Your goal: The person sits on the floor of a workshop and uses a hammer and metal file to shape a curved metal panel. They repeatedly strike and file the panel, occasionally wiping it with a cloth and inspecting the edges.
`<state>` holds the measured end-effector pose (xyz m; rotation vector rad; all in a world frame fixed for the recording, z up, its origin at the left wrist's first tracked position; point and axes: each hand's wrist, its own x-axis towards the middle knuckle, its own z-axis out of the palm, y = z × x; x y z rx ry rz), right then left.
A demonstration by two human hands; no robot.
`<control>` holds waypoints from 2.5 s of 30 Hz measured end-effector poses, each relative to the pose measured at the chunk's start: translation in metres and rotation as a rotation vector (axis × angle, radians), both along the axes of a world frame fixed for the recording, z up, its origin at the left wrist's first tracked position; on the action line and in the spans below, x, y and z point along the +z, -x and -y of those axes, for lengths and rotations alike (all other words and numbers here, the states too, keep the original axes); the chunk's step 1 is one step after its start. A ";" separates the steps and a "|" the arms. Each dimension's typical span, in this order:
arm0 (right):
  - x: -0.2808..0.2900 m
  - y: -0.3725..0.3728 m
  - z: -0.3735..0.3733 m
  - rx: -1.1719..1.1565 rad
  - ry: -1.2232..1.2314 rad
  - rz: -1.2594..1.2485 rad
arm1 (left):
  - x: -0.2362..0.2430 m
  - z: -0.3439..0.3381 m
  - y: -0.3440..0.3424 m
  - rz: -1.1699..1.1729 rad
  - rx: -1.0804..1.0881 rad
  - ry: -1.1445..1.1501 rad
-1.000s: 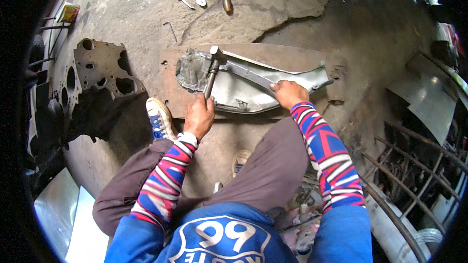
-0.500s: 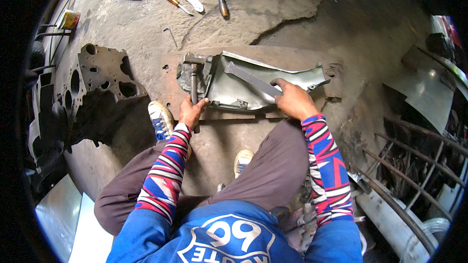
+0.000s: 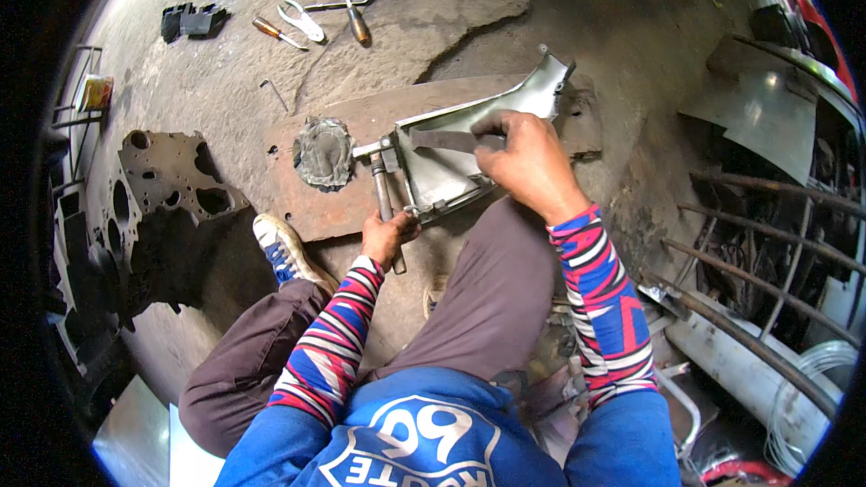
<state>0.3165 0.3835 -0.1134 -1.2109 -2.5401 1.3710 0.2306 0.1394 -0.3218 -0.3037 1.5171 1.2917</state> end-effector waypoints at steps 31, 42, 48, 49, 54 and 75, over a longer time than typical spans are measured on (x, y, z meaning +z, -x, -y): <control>-0.110 0.069 0.063 -0.147 -0.240 -0.609 | 0.019 0.007 0.007 -0.053 -0.116 0.178; -0.123 0.067 0.073 0.089 -0.472 -0.578 | 0.167 0.028 0.049 -0.789 -0.382 0.074; -0.128 0.066 0.079 -0.040 -0.100 -0.515 | 0.261 0.018 0.058 -1.106 -0.532 -0.183; -0.127 0.065 0.080 0.088 -0.338 -0.366 | 0.266 0.020 0.061 -1.067 -0.607 -0.142; -0.125 0.062 0.083 -0.020 -0.110 -0.534 | 0.285 0.011 0.071 -1.081 -0.904 0.122; -0.138 0.054 0.062 -0.005 -0.241 -0.600 | 0.301 0.036 0.100 -0.941 -0.510 -0.007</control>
